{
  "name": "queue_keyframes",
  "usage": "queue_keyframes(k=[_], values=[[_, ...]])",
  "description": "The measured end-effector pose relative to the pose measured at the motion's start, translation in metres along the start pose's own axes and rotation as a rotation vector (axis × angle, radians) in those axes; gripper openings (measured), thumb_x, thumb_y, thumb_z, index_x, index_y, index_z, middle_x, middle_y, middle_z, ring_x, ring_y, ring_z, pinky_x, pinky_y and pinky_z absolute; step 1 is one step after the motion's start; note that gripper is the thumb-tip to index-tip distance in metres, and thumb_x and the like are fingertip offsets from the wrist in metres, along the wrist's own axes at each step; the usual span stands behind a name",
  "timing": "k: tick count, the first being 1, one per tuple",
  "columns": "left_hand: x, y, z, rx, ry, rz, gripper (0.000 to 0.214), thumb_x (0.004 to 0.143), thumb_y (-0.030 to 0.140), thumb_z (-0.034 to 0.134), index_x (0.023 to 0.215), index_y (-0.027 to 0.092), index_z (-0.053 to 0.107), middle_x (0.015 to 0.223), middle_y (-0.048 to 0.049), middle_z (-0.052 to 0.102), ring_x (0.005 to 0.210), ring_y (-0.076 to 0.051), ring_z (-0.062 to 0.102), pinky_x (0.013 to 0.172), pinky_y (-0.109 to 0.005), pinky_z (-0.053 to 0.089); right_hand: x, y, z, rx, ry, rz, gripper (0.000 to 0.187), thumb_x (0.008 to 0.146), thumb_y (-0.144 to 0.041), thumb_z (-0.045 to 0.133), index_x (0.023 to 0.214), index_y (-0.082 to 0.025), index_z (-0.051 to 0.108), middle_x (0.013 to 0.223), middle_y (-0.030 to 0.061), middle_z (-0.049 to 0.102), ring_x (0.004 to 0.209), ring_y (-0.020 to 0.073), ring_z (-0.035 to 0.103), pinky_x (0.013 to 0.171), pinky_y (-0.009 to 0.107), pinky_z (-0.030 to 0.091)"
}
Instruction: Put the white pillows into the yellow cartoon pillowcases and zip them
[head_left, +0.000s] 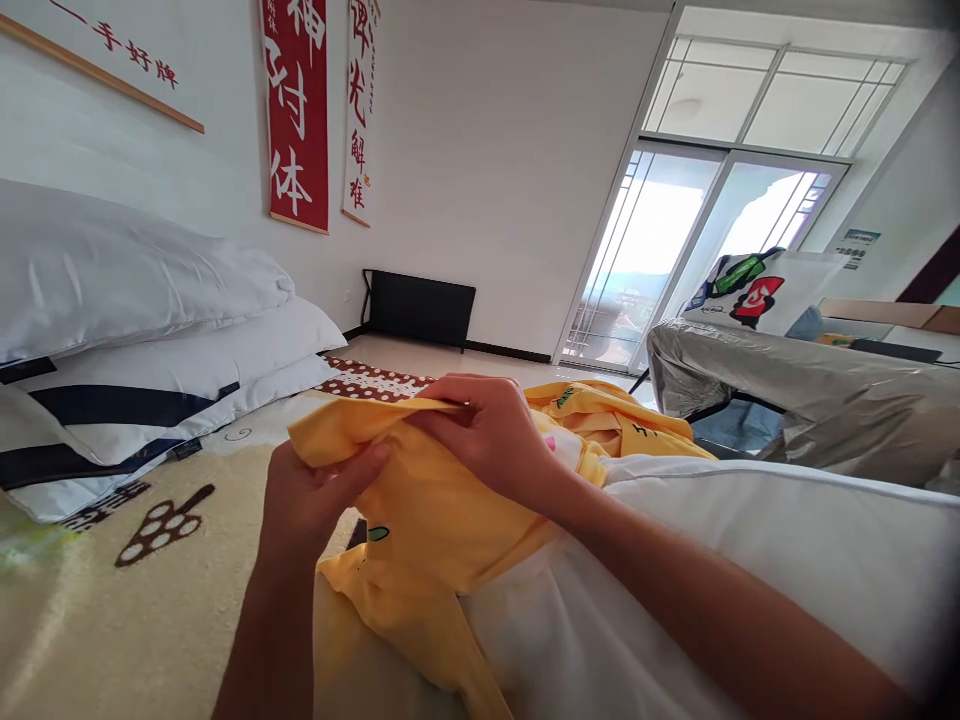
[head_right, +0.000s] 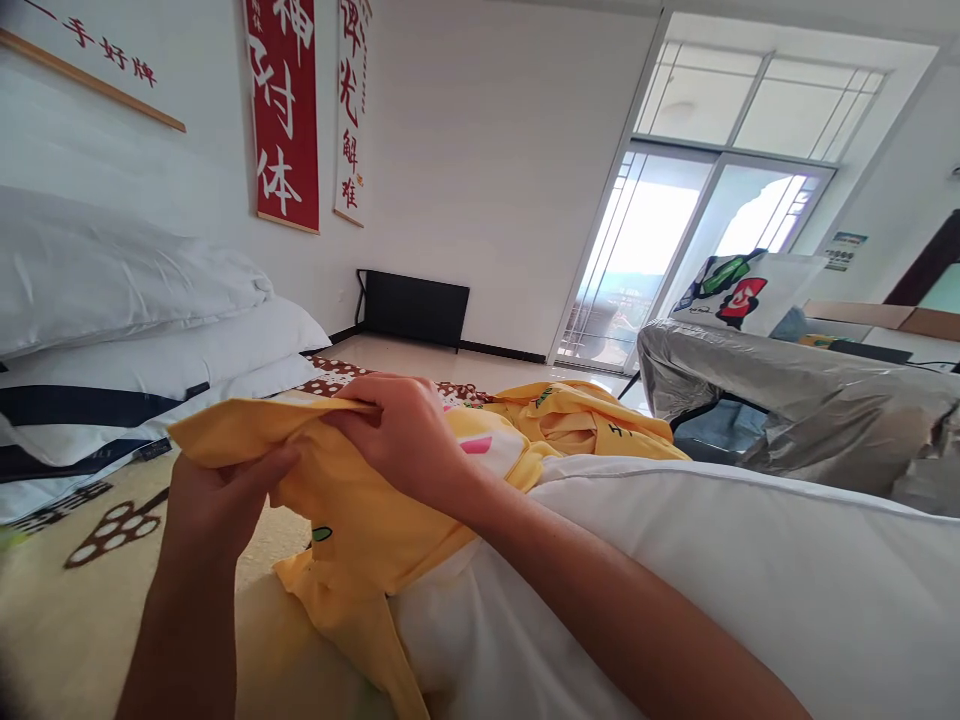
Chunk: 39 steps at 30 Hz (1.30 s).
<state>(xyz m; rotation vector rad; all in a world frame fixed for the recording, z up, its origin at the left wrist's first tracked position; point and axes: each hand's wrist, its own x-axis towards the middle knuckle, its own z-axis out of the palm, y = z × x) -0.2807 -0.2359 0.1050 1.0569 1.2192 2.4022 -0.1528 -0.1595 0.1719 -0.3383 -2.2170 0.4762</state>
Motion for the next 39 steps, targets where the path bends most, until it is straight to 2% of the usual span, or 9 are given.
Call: queue_keyframes(k=[3, 9, 14, 19, 23, 28, 34, 37, 39], values=[[0.006, -0.006, -0.006, -0.092, -0.018, 0.024, 0.018, 0.062, 0.029, 0.077, 0.074, 0.016, 0.073, 0.071, -0.003, 0.069, 0.07, -0.018, 0.063, 0.059, -0.025, 0.051, 0.0, 0.001, 0.0, 0.021, 0.051, 0.042, 0.011, 0.079, -0.028, 0.063, 0.077, -0.017, 0.065, 0.073, -0.0026, 0.065, 0.068, 0.0106, 0.055, 0.07, 0.024, 0.04], [0.009, -0.01, -0.01, -0.011, 0.197, 0.173, 0.013, 0.062, 0.028, 0.077, 0.068, 0.018, 0.072, 0.064, 0.0006, 0.065, 0.065, -0.014, 0.058, 0.06, -0.024, 0.049, -0.003, -0.002, 0.003, -0.062, 0.017, -0.013, 0.008, 0.077, -0.025, 0.064, 0.074, -0.018, 0.064, 0.072, -0.0021, 0.064, 0.069, 0.0104, 0.055, 0.065, 0.021, 0.039], [0.003, 0.0, -0.006, 0.062, 0.117, 0.189, 0.012, 0.06, 0.027, 0.075, 0.066, 0.017, 0.072, 0.065, -0.0003, 0.065, 0.065, -0.014, 0.058, 0.057, -0.022, 0.047, -0.008, -0.004, 0.007, -0.127, 0.035, -0.117, 0.005, 0.075, -0.016, 0.06, 0.072, -0.018, 0.064, 0.069, -0.0013, 0.062, 0.066, 0.0097, 0.052, 0.062, 0.021, 0.038], [0.004, 0.003, -0.004, 0.109, 0.034, 0.136, 0.014, 0.058, 0.027, 0.075, 0.067, 0.017, 0.072, 0.064, 0.0, 0.066, 0.062, -0.013, 0.058, 0.053, -0.021, 0.046, -0.007, -0.004, 0.005, -0.044, 0.076, -0.084, 0.006, 0.074, -0.013, 0.061, 0.075, -0.017, 0.065, 0.073, -0.0018, 0.064, 0.065, 0.0091, 0.054, 0.062, 0.02, 0.039], [0.008, -0.003, -0.004, 0.147, 0.097, 0.083, 0.022, 0.058, 0.035, 0.076, 0.065, 0.015, 0.071, 0.065, -0.0027, 0.067, 0.065, -0.018, 0.062, 0.054, -0.024, 0.05, -0.006, -0.004, 0.004, -0.007, 0.051, -0.021, 0.005, 0.077, -0.022, 0.064, 0.075, -0.018, 0.065, 0.072, -0.0021, 0.063, 0.066, 0.0098, 0.054, 0.063, 0.021, 0.04], [0.009, -0.007, -0.006, 0.089, 0.111, 0.049, 0.023, 0.053, 0.034, 0.079, 0.062, 0.015, 0.071, 0.057, -0.0014, 0.064, 0.063, -0.02, 0.063, 0.053, -0.025, 0.053, -0.007, -0.003, 0.007, -0.053, 0.01, -0.107, 0.013, 0.078, -0.027, 0.067, 0.071, -0.017, 0.064, 0.066, -0.0019, 0.058, 0.065, 0.0094, 0.05, 0.063, 0.021, 0.038], [0.009, -0.006, -0.008, 0.122, 0.078, 0.009, 0.022, 0.057, 0.034, 0.077, 0.054, 0.015, 0.067, 0.045, 0.0013, 0.053, 0.05, -0.012, 0.053, 0.041, -0.019, 0.042, -0.008, -0.003, 0.006, -0.054, -0.043, -0.129, 0.014, 0.078, -0.026, 0.068, 0.069, -0.017, 0.063, 0.064, -0.0022, 0.056, 0.064, 0.009, 0.048, 0.062, 0.021, 0.037], [0.009, -0.005, -0.008, 0.133, 0.001, -0.019, 0.029, 0.06, 0.035, 0.075, 0.046, 0.015, 0.059, 0.04, 0.0025, 0.044, 0.044, -0.01, 0.046, 0.037, -0.018, 0.035, -0.008, -0.003, 0.005, -0.026, -0.092, -0.134, 0.012, 0.077, -0.026, 0.069, 0.07, -0.017, 0.065, 0.064, -0.0028, 0.055, 0.064, 0.0085, 0.049, 0.06, 0.02, 0.036], [0.008, -0.003, -0.007, 0.143, -0.048, -0.011, 0.033, 0.059, 0.034, 0.075, 0.042, 0.014, 0.054, 0.042, 0.0023, 0.044, 0.044, -0.009, 0.043, 0.037, -0.018, 0.034, -0.008, -0.004, 0.005, -0.016, -0.155, -0.137, 0.008, 0.078, -0.022, 0.068, 0.072, -0.017, 0.067, 0.066, -0.0026, 0.057, 0.065, 0.0083, 0.05, 0.062, 0.02, 0.037]])
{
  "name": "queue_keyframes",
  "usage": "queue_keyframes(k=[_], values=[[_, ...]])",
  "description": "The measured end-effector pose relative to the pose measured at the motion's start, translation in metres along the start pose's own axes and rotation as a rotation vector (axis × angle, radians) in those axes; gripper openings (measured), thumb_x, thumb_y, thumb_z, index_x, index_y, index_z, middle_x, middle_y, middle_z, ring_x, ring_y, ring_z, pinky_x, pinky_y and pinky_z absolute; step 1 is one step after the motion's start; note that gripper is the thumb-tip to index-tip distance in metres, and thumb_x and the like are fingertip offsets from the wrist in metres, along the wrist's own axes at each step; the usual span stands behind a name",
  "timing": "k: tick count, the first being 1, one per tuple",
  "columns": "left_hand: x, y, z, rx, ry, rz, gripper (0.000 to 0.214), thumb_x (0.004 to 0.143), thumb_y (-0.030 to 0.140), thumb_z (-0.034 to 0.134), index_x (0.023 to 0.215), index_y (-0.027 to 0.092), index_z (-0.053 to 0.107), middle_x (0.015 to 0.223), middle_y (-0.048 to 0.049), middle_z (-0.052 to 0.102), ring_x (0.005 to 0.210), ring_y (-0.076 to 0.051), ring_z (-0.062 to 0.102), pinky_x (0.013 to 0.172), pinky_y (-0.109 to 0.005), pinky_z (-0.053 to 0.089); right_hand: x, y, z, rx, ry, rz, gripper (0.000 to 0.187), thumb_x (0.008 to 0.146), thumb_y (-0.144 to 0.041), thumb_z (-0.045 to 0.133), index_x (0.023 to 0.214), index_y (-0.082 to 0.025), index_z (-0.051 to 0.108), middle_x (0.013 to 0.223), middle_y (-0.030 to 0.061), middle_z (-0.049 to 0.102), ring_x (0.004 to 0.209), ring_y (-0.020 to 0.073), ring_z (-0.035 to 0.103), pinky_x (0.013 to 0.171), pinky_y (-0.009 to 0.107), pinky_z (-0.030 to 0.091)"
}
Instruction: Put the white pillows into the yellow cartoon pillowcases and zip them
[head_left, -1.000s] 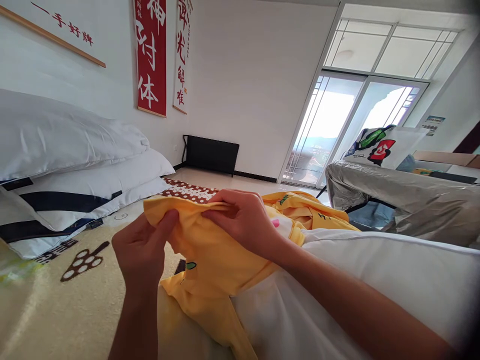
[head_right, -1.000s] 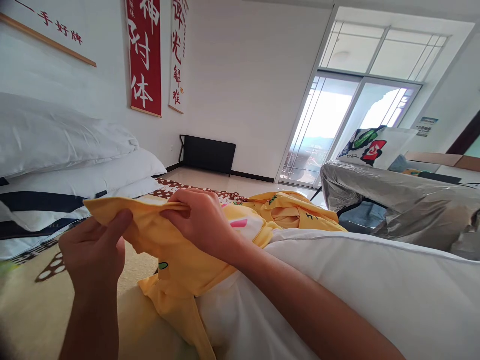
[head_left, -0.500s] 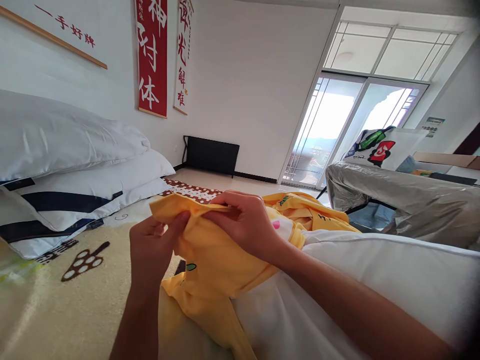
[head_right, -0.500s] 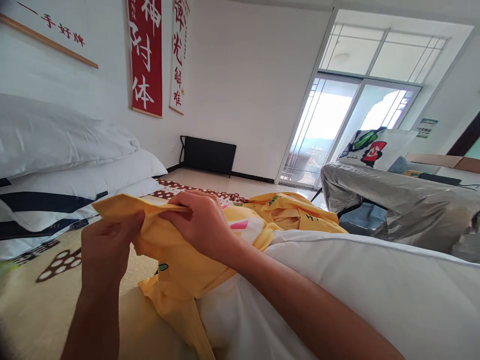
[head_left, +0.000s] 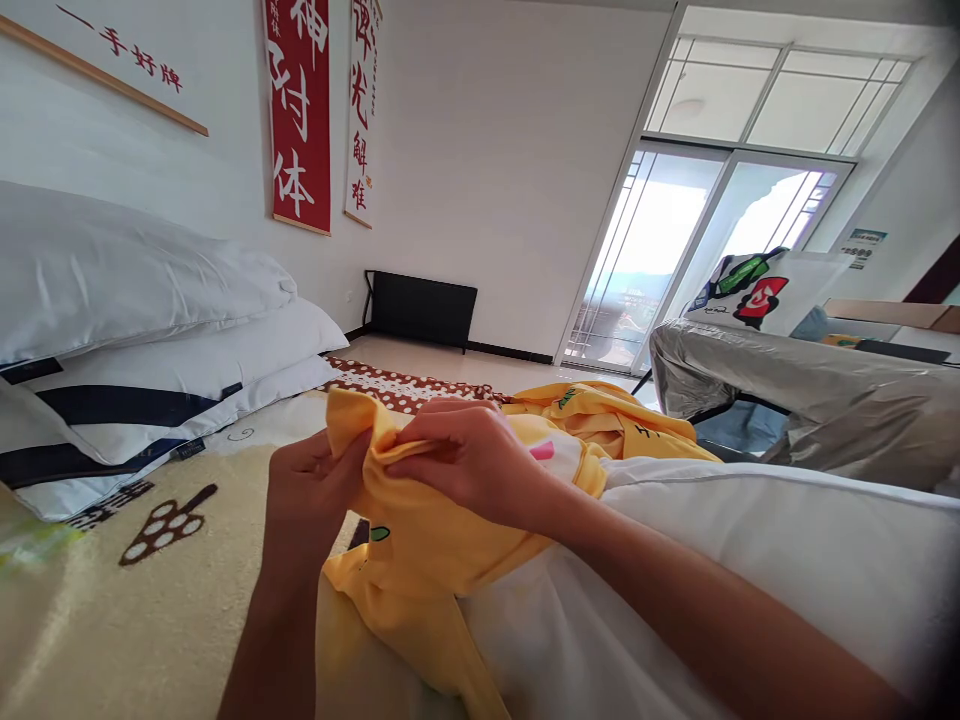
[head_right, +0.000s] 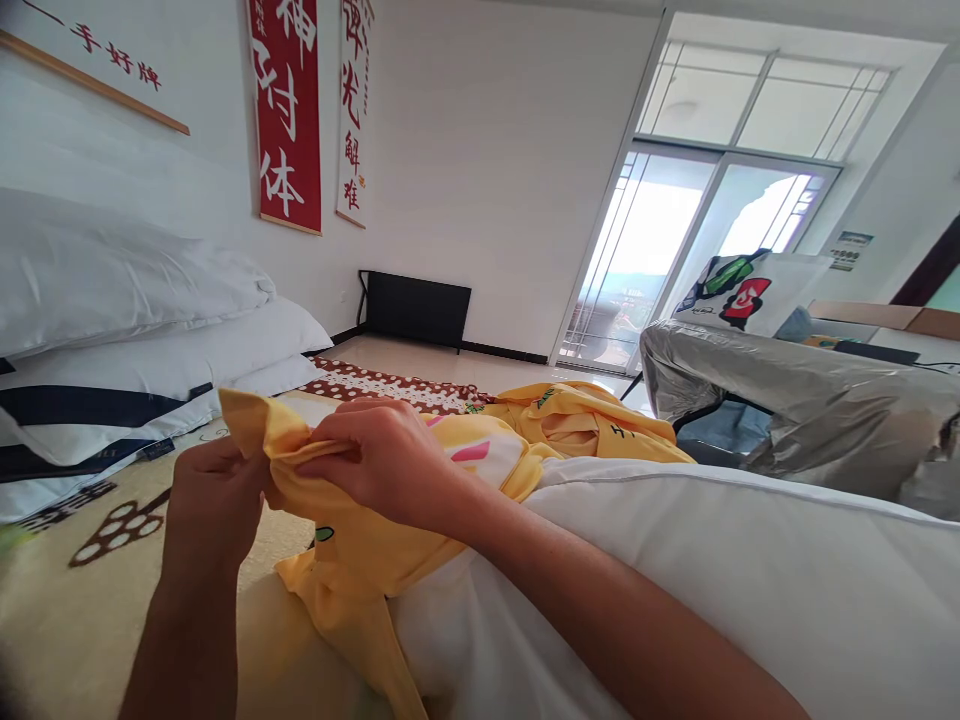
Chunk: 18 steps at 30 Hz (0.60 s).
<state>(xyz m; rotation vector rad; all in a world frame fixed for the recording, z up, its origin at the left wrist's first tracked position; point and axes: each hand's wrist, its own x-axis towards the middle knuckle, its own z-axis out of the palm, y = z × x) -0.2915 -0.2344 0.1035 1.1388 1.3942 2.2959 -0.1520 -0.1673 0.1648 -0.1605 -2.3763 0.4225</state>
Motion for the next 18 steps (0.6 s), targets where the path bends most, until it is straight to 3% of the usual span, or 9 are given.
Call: queue_keyframes(k=[3, 7, 11, 18], values=[[-0.003, 0.003, 0.002, 0.024, -0.026, 0.007, 0.033, 0.058, 0.035, 0.075, 0.043, 0.014, 0.054, 0.047, 0.0011, 0.049, 0.046, -0.008, 0.043, 0.04, -0.018, 0.034, 0.0, 0.0, 0.002, 0.018, -0.021, 0.023, 0.008, 0.077, -0.012, 0.063, 0.076, -0.017, 0.069, 0.069, -0.0025, 0.06, 0.067, 0.0085, 0.053, 0.065, 0.021, 0.038], [-0.008, 0.01, 0.008, 0.054, 0.036, -0.033, 0.023, 0.065, 0.034, 0.07, 0.056, 0.015, 0.062, 0.051, 0.0013, 0.052, 0.05, -0.009, 0.047, 0.042, -0.017, 0.035, 0.0, 0.002, 0.003, 0.022, 0.133, 0.06, 0.012, 0.072, -0.007, 0.061, 0.075, -0.017, 0.068, 0.069, -0.0025, 0.062, 0.068, 0.0092, 0.054, 0.063, 0.02, 0.039], [-0.01, 0.013, 0.012, -0.008, 0.012, -0.048, 0.021, 0.064, 0.032, 0.07, 0.078, 0.016, 0.068, 0.064, -0.0004, 0.064, 0.061, -0.014, 0.057, 0.048, -0.019, 0.042, 0.001, 0.005, 0.004, 0.024, 0.222, 0.073, 0.009, 0.073, -0.01, 0.061, 0.074, -0.017, 0.067, 0.07, -0.0022, 0.063, 0.066, 0.0089, 0.054, 0.062, 0.02, 0.039], [-0.008, 0.006, 0.004, 0.014, -0.008, -0.075, 0.012, 0.057, 0.025, 0.069, 0.062, 0.015, 0.065, 0.063, 0.0014, 0.064, 0.064, -0.015, 0.057, 0.054, -0.021, 0.043, -0.001, 0.005, 0.003, 0.015, 0.219, 0.034, 0.009, 0.074, -0.011, 0.062, 0.074, -0.017, 0.068, 0.068, -0.002, 0.062, 0.065, 0.009, 0.053, 0.062, 0.02, 0.04]])
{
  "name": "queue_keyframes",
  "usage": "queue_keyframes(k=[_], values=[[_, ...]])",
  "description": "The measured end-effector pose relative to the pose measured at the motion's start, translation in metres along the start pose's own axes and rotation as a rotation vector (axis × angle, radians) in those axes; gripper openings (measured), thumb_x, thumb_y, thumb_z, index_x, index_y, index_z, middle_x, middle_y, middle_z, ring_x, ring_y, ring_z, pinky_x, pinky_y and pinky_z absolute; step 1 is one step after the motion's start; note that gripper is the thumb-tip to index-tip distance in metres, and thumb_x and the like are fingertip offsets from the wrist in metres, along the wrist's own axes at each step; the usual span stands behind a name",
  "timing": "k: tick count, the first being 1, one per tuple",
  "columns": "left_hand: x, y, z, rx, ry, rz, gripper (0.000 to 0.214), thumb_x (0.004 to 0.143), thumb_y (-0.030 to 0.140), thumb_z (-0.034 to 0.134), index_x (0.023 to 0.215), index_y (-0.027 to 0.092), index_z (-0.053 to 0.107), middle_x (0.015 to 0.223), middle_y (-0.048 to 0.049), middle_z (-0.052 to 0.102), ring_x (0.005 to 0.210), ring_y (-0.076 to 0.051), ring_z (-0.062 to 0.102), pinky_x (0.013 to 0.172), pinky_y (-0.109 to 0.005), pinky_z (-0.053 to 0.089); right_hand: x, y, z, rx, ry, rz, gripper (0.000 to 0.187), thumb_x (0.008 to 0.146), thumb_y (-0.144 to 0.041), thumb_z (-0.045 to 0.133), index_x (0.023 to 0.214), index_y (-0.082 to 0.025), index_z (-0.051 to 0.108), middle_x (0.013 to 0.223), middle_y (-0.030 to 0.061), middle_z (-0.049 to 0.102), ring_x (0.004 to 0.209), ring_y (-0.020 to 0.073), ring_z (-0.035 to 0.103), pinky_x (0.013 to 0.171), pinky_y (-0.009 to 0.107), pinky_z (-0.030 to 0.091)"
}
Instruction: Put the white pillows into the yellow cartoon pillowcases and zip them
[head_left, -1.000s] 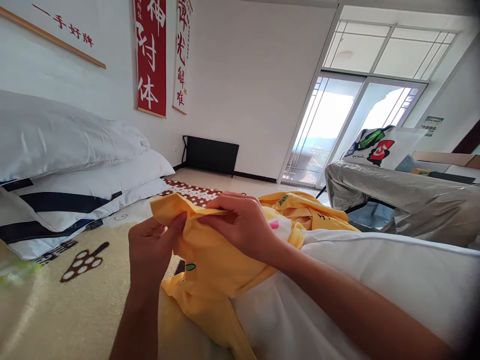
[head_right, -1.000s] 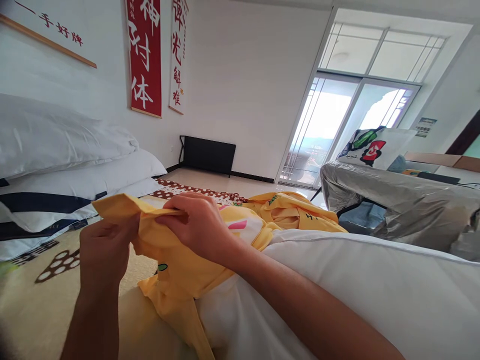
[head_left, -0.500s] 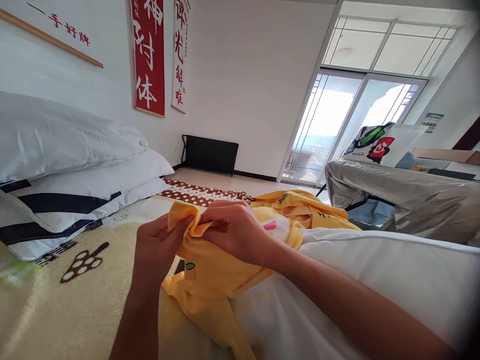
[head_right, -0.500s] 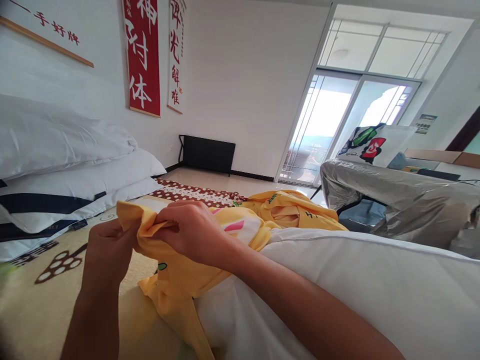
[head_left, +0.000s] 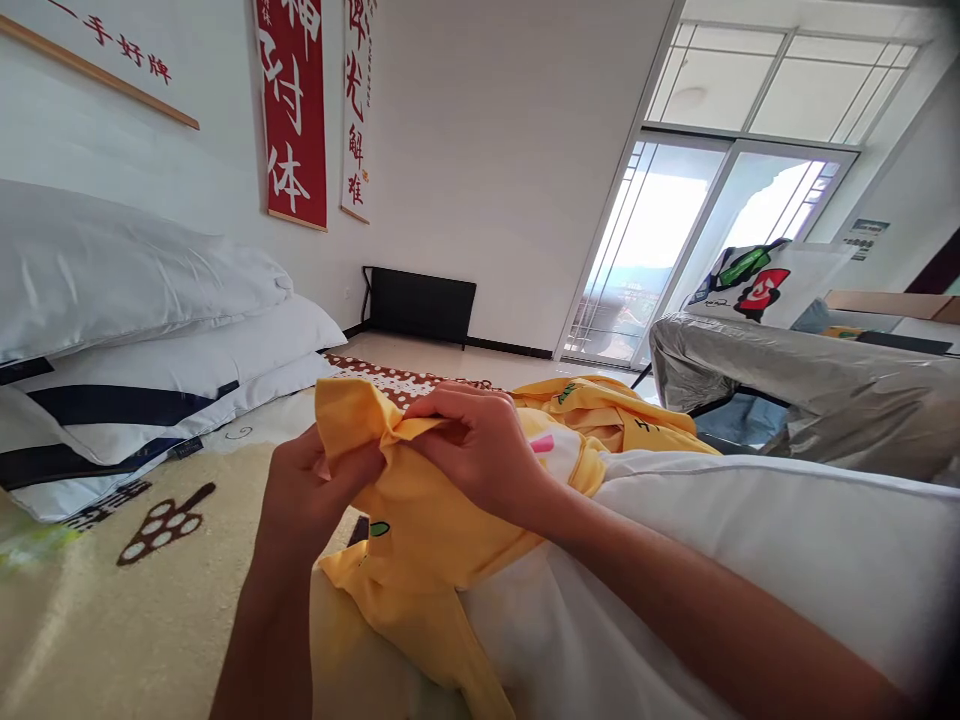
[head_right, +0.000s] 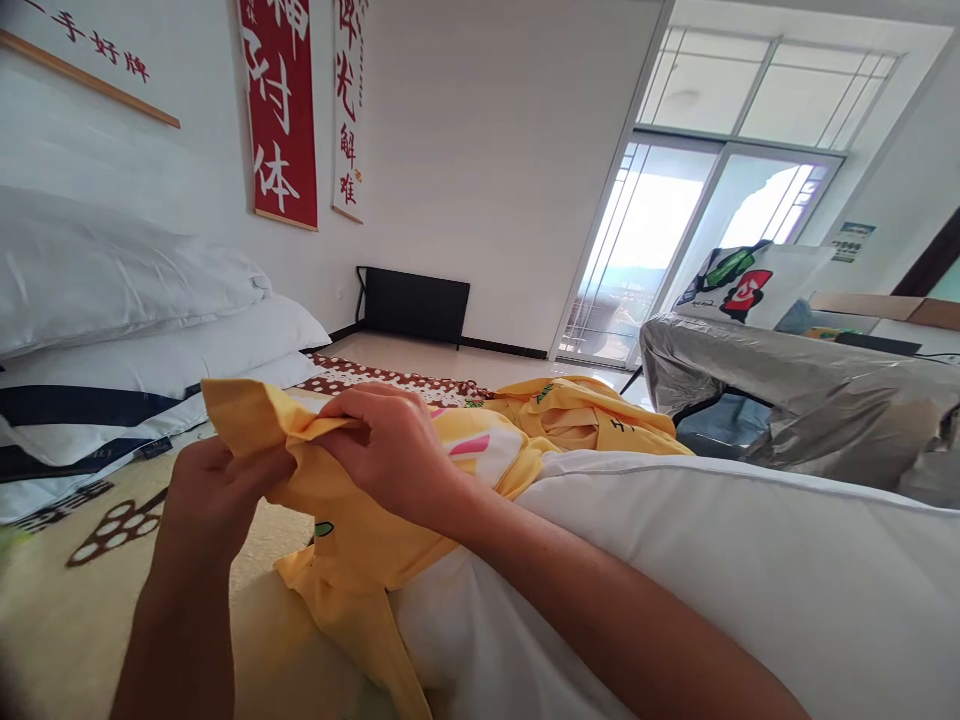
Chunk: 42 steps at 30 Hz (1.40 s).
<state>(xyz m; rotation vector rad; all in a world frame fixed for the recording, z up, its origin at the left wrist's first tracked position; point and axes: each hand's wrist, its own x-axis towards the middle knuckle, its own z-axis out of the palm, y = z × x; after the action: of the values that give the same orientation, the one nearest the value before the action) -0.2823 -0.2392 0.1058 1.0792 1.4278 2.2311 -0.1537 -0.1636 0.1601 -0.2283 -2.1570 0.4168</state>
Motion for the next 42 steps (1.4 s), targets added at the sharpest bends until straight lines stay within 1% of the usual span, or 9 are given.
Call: queue_keyframes(k=[6, 12, 16, 19, 22, 27, 33, 36, 42], values=[[-0.006, -0.002, 0.003, 0.101, -0.009, 0.082, 0.015, 0.063, 0.029, 0.068, 0.067, 0.015, 0.067, 0.06, 0.001, 0.063, 0.061, -0.015, 0.057, 0.052, -0.023, 0.042, -0.002, 0.0, 0.0, -0.024, -0.031, -0.045, 0.011, 0.077, -0.011, 0.062, 0.074, -0.018, 0.069, 0.066, -0.002, 0.062, 0.064, 0.0087, 0.052, 0.063, 0.02, 0.039], [-0.002, -0.005, 0.005, 0.319, 0.165, 0.251, 0.021, 0.075, 0.036, 0.063, 0.072, 0.015, 0.064, 0.064, 0.0007, 0.06, 0.063, -0.015, 0.056, 0.056, -0.024, 0.04, 0.002, -0.002, -0.012, -0.204, -0.062, -0.053, 0.02, 0.086, -0.023, 0.057, 0.071, -0.017, 0.068, 0.062, -0.0008, 0.058, 0.063, 0.0093, 0.049, 0.063, 0.021, 0.035], [0.005, -0.005, 0.005, 0.299, 0.113, 0.304, 0.023, 0.081, 0.039, 0.057, 0.076, 0.016, 0.06, 0.067, 0.0008, 0.057, 0.063, -0.013, 0.05, 0.057, -0.023, 0.038, 0.004, 0.004, -0.028, -0.303, -0.118, -0.064, 0.025, 0.089, -0.029, 0.055, 0.069, -0.016, 0.065, 0.065, 0.0, 0.058, 0.065, 0.0092, 0.047, 0.064, 0.022, 0.033], [0.007, -0.005, 0.004, 0.182, 0.038, 0.275, 0.019, 0.082, 0.036, 0.055, 0.078, 0.018, 0.059, 0.066, 0.0019, 0.054, 0.06, -0.011, 0.046, 0.053, -0.02, 0.036, 0.005, 0.008, -0.038, -0.353, -0.22, -0.016, 0.027, 0.088, -0.031, 0.055, 0.066, -0.017, 0.061, 0.063, -0.0014, 0.055, 0.063, 0.0086, 0.044, 0.062, 0.022, 0.03], [0.01, -0.01, 0.001, 0.04, -0.018, 0.182, 0.017, 0.076, 0.035, 0.06, 0.079, 0.018, 0.059, 0.067, 0.0024, 0.054, 0.059, -0.01, 0.046, 0.05, -0.019, 0.035, 0.009, 0.003, -0.042, -0.401, -0.326, 0.121, 0.035, 0.086, -0.034, 0.056, 0.056, -0.016, 0.051, 0.057, -0.0033, 0.047, 0.058, 0.0079, 0.036, 0.058, 0.024, 0.025], [0.011, -0.016, -0.004, -0.134, 0.091, -0.044, 0.039, 0.067, 0.051, 0.07, 0.078, 0.015, 0.063, 0.064, -0.0001, 0.057, 0.056, -0.012, 0.05, 0.046, -0.021, 0.039, 0.018, -0.025, -0.032, -0.362, -0.297, 0.126, 0.029, 0.084, -0.037, 0.055, 0.064, -0.017, 0.049, 0.063, -0.0036, 0.049, 0.061, 0.0085, 0.037, 0.057, 0.024, 0.023], [0.007, -0.006, 0.003, -0.145, 0.167, 0.082, 0.033, 0.063, 0.045, 0.073, 0.07, 0.015, 0.062, 0.062, 0.001, 0.055, 0.055, -0.01, 0.049, 0.046, -0.02, 0.038, 0.027, -0.038, -0.01, -0.381, -0.346, 0.06, 0.02, 0.079, -0.02, 0.05, 0.061, -0.017, 0.045, 0.062, -0.0026, 0.048, 0.059, 0.0083, 0.034, 0.056, 0.025, 0.021], [0.006, -0.003, 0.004, -0.099, 0.157, 0.12, 0.031, 0.063, 0.044, 0.072, 0.071, 0.015, 0.063, 0.063, 0.0012, 0.056, 0.056, -0.01, 0.048, 0.047, -0.02, 0.038, 0.028, -0.033, -0.008, -0.358, -0.283, 0.058, 0.016, 0.08, -0.019, 0.048, 0.064, -0.017, 0.047, 0.065, -0.0029, 0.049, 0.06, 0.0086, 0.035, 0.057, 0.025, 0.021], [0.003, -0.001, 0.002, 0.057, -0.012, 0.034, 0.035, 0.062, 0.045, 0.074, 0.078, 0.014, 0.067, 0.065, -0.0017, 0.062, 0.061, -0.016, 0.056, 0.05, -0.023, 0.043, 0.025, -0.019, -0.008, -0.357, -0.137, -0.008, 0.007, 0.083, -0.017, 0.042, 0.082, -0.02, 0.048, 0.077, -0.0018, 0.054, 0.064, 0.0101, 0.041, 0.057, 0.023, 0.024]])
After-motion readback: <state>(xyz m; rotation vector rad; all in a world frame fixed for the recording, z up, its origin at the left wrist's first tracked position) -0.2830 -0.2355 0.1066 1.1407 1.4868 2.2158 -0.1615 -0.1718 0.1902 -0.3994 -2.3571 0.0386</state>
